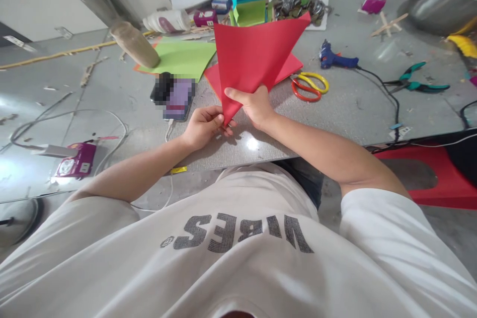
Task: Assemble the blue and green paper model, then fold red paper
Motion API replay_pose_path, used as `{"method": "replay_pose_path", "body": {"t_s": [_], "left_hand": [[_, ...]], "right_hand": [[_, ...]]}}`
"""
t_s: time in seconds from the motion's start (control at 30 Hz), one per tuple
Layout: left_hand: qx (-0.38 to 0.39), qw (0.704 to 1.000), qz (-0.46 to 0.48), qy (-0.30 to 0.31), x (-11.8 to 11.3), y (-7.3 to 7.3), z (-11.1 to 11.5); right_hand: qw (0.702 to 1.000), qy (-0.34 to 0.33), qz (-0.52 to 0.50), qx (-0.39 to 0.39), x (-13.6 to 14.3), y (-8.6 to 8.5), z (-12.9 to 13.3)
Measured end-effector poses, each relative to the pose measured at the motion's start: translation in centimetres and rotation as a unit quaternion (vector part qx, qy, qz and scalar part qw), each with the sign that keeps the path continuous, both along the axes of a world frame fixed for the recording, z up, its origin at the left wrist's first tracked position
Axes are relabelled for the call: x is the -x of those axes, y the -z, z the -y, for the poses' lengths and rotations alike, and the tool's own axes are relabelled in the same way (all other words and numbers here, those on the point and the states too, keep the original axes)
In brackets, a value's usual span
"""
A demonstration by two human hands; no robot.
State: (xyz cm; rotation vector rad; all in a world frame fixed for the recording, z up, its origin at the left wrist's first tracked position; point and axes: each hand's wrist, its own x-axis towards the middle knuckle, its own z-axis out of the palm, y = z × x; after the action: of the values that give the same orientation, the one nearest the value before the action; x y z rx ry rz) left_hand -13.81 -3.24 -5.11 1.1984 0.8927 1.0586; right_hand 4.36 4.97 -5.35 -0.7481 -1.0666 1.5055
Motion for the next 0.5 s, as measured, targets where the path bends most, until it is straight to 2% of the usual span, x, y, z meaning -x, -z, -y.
{"method": "replay_pose_path", "body": {"t_s": [0.3,0.5], "left_hand": [[0.028,0.999,0.027,-0.011,-0.2,-0.2,-0.5],[0.014,0.999,0.038,-0.022,-0.3,-0.1,-0.8]], "right_hand": [[1.0,-0.019,-0.007,0.014,0.0,-1.0,0.7],[0.999,-0.019,0.006,0.031,0.1,-1.2,1.1]]}}
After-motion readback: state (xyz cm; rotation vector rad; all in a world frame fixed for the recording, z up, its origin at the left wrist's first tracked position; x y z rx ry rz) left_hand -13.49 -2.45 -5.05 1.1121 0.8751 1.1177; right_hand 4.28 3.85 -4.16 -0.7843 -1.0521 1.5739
